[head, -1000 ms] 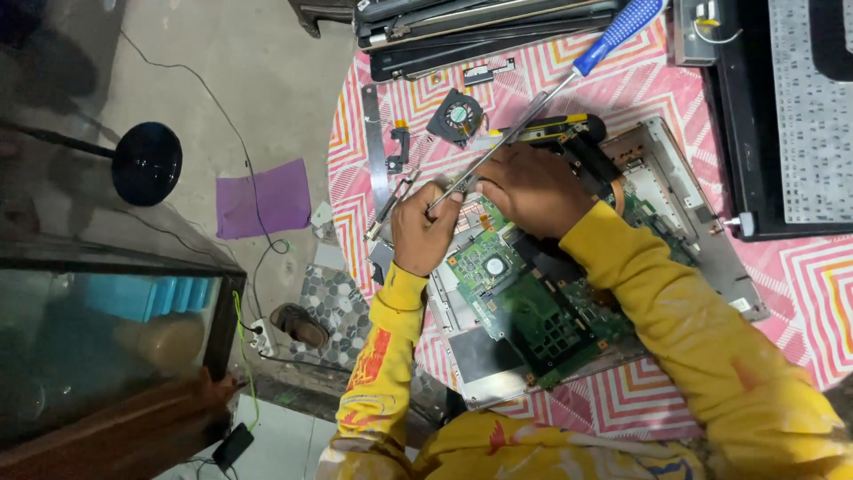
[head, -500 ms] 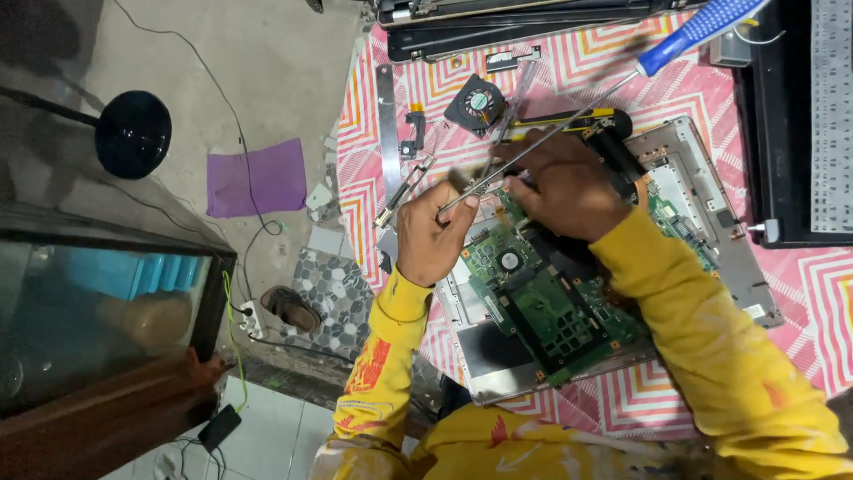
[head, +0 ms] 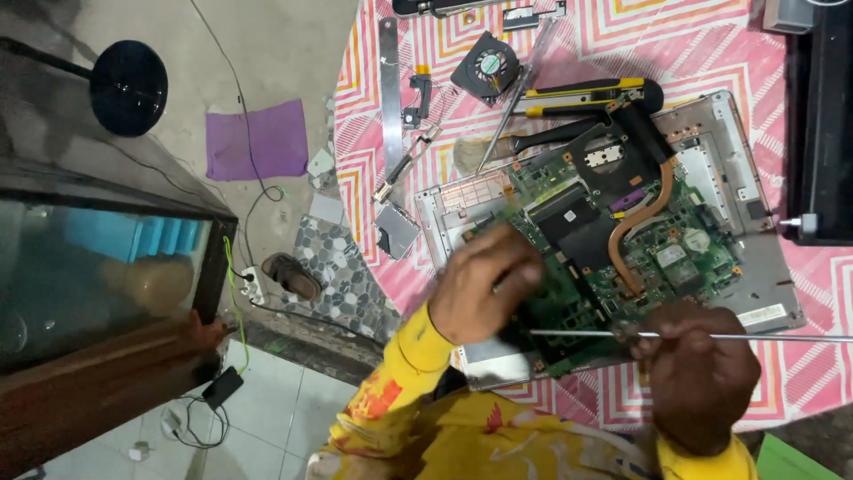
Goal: Reassembling a laptop by installing the motherboard and connecting internal ribbon cables and components.
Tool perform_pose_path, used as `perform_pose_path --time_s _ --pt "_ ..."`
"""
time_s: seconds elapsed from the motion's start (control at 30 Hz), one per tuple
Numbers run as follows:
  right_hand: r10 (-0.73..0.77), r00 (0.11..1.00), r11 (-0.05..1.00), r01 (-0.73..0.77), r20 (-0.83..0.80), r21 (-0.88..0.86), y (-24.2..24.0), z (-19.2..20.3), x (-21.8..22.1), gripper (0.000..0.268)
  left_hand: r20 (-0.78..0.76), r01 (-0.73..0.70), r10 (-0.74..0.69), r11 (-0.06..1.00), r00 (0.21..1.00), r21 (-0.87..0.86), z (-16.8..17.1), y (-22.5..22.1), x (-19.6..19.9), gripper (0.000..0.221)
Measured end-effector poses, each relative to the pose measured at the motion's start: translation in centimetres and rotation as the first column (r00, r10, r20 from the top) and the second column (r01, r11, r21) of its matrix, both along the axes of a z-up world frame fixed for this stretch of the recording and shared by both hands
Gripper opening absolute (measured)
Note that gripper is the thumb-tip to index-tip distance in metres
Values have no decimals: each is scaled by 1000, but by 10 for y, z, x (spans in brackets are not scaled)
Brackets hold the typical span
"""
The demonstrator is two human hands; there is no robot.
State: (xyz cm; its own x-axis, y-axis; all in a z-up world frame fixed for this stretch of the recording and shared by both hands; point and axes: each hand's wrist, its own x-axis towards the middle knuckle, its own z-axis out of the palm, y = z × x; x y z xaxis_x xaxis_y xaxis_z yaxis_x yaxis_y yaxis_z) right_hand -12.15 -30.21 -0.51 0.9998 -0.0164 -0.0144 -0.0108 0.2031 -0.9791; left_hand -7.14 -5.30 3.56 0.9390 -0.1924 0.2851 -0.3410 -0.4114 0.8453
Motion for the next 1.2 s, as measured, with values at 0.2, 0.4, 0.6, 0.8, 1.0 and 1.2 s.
perform_pose_path --time_s 0.2,0.4,0.6,0.8,1.0,1.2 --pt "-99 993 989 105 -64 106 -45 -28 -17 15 104 -332 315 897 943 294 -41 48 67 18" --pt "-133 984 978 150 -121 147 -58 -52 -36 12 87 -335 329 852 940 403 -51 53 81 8" --pt "-76 994 979 90 -82 184 -58 -49 -32 15 86 -381 376 855 923 351 -50 54 85 6" --pt "-91 991 981 107 -101 165 -62 -55 -33 17 94 -355 343 889 935 288 -43 55 81 11" --pt "-93 987 980 114 -133 162 -56 -48 -33 17 91 -337 325 916 941 215 -36 52 77 15" --pt "-81 993 989 91 -90 115 -60 -58 -33 15 141 -277 251 935 958 222 -46 59 80 16"
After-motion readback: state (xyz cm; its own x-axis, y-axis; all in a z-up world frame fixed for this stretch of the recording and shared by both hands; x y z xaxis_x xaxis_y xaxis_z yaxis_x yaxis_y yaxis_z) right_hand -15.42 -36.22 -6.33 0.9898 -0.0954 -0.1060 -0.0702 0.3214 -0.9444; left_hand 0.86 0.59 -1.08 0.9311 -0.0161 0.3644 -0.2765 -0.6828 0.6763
